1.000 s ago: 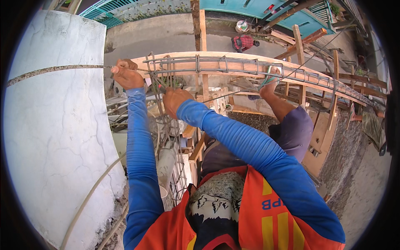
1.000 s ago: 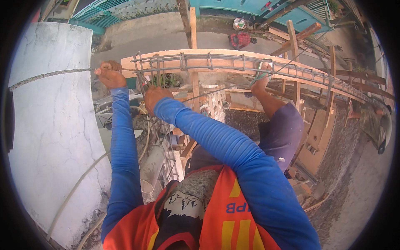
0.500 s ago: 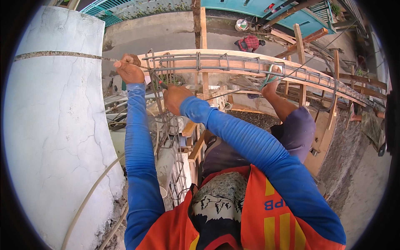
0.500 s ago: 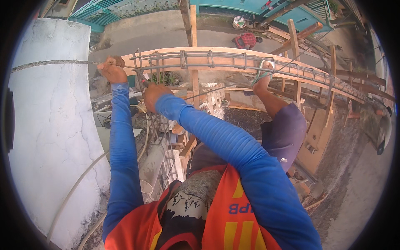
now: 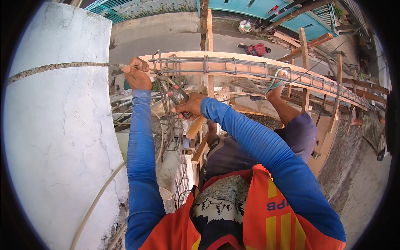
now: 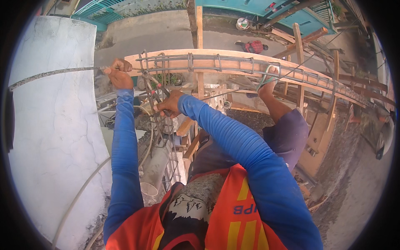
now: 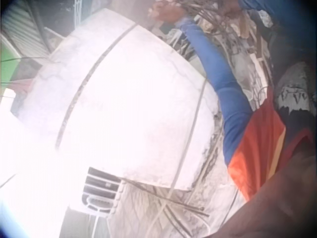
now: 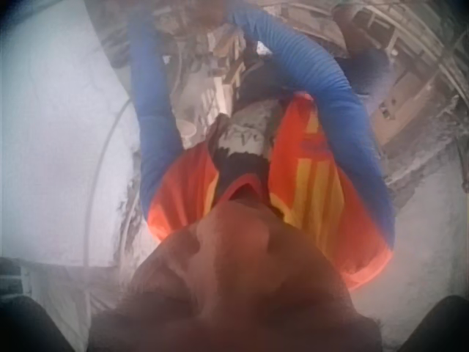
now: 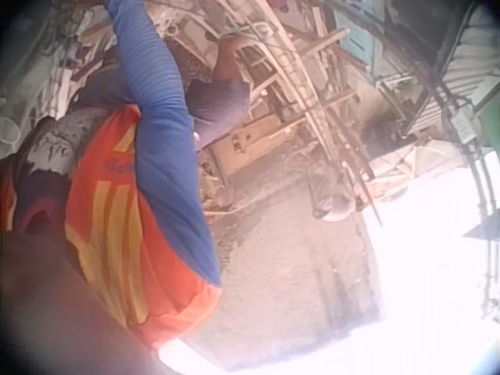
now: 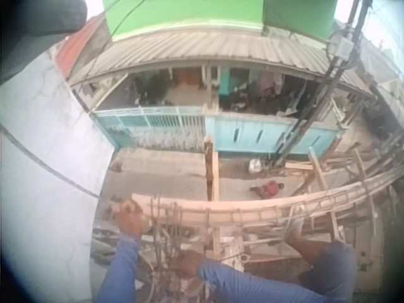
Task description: The person is assembling a rebar cage on scaffolding at a construction site. They use pliers to bend and secure wire ties around intersecting steel bars, forming a grid structure.
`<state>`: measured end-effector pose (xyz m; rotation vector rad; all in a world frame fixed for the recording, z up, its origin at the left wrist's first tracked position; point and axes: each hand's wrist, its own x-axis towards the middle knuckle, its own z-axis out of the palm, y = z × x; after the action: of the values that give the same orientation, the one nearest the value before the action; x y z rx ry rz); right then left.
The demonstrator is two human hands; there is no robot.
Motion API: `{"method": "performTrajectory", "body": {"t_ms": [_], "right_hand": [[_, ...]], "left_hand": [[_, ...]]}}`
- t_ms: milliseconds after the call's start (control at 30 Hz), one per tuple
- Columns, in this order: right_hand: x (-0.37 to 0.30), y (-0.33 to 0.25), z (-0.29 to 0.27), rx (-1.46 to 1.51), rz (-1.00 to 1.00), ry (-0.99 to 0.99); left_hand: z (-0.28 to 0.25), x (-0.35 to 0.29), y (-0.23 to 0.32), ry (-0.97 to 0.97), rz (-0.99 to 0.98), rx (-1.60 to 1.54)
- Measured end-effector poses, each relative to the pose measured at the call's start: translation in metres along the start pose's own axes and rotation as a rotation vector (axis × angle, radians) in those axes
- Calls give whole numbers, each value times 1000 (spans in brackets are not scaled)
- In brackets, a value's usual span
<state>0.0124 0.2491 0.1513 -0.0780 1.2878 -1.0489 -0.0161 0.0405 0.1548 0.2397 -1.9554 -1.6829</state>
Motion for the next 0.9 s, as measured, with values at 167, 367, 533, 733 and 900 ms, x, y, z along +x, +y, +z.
{"method": "performTrajectory", "body": {"t_ms": [167, 367, 533, 733, 900], "right_hand": [[-6, 0, -7, -1019, -353, 926], [-11, -7, -19, -1264, -397, 898], [8, -3, 22, 113, -104, 258], [7, 24, 36, 1112, -156, -71], [4, 8, -1, -346, -222, 50]], "left_hand": [[4, 0, 5, 53, -40, 37], [2, 10, -4, 7, -63, -56], [-3, 8, -4, -54, -83, -62], [-9, 5, -8, -20, -79, -70], [-23, 2, -13, -80, -1, 38]]}}
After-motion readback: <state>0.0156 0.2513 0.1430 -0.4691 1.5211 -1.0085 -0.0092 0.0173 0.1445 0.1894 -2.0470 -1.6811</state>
